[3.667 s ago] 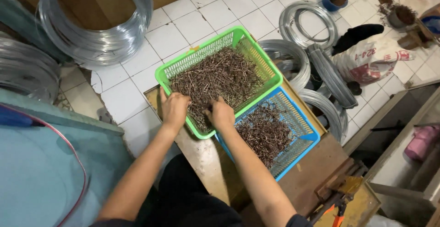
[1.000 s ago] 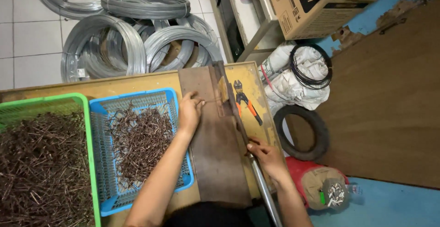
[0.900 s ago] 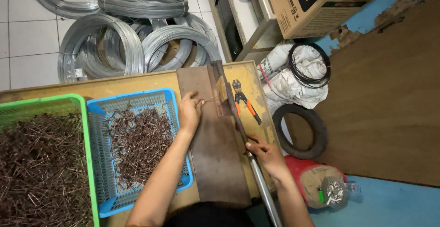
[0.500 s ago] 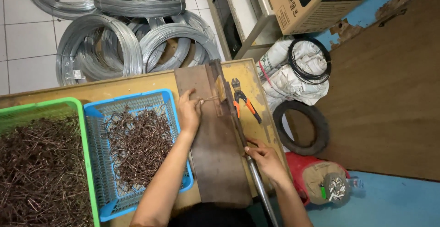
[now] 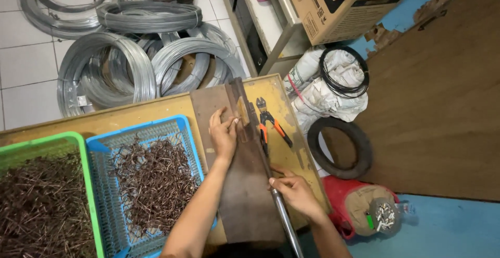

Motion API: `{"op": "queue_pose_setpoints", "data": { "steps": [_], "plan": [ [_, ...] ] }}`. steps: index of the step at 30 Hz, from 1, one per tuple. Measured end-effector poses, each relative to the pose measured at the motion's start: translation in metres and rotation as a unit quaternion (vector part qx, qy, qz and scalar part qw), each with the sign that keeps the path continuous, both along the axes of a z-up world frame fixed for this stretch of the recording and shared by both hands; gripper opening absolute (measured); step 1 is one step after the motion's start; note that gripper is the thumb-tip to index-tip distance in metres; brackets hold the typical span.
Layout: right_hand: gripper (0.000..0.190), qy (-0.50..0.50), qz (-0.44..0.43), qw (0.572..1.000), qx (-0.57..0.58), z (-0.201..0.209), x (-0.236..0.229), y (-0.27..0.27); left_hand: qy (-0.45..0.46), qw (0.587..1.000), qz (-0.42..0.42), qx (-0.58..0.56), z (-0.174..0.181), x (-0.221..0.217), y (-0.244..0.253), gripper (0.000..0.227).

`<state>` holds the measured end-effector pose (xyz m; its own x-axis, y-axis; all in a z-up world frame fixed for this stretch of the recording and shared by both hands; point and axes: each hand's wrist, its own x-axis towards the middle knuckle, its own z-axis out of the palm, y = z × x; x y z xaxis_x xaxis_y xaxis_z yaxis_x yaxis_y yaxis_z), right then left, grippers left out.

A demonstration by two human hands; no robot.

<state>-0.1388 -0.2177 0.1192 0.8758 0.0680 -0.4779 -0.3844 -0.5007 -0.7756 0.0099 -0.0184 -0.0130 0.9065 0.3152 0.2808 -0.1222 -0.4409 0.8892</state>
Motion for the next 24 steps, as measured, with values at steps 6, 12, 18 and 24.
{"op": "queue_pose_setpoints", "data": {
  "steps": [6, 12, 18, 24],
  "plan": [
    [0.031, -0.01, 0.012, 1.0, 0.012, -0.023, -0.005, -0.004, -0.017, 0.998, -0.037, 0.047, -0.016, 0.016, 0.003, 0.014],
    [0.032, -0.003, 0.009, 1.0, 0.028, -0.035, -0.007, -0.003, 0.009, 0.986, -0.07, 0.152, 0.016, 0.016, 0.016, 0.017],
    [0.035, 0.213, -0.222, 0.924, 0.227, -0.049, -0.023, 0.016, -0.041, 0.95, -0.104, 0.29, 0.037, 0.017, 0.025, 0.005],
    [0.104, 0.372, -0.163, 0.882, 0.241, -0.016, -0.01, 0.035, -0.083, 0.936, -0.053, 0.339, 0.027, 0.021, 0.019, 0.012]
  ]
}}
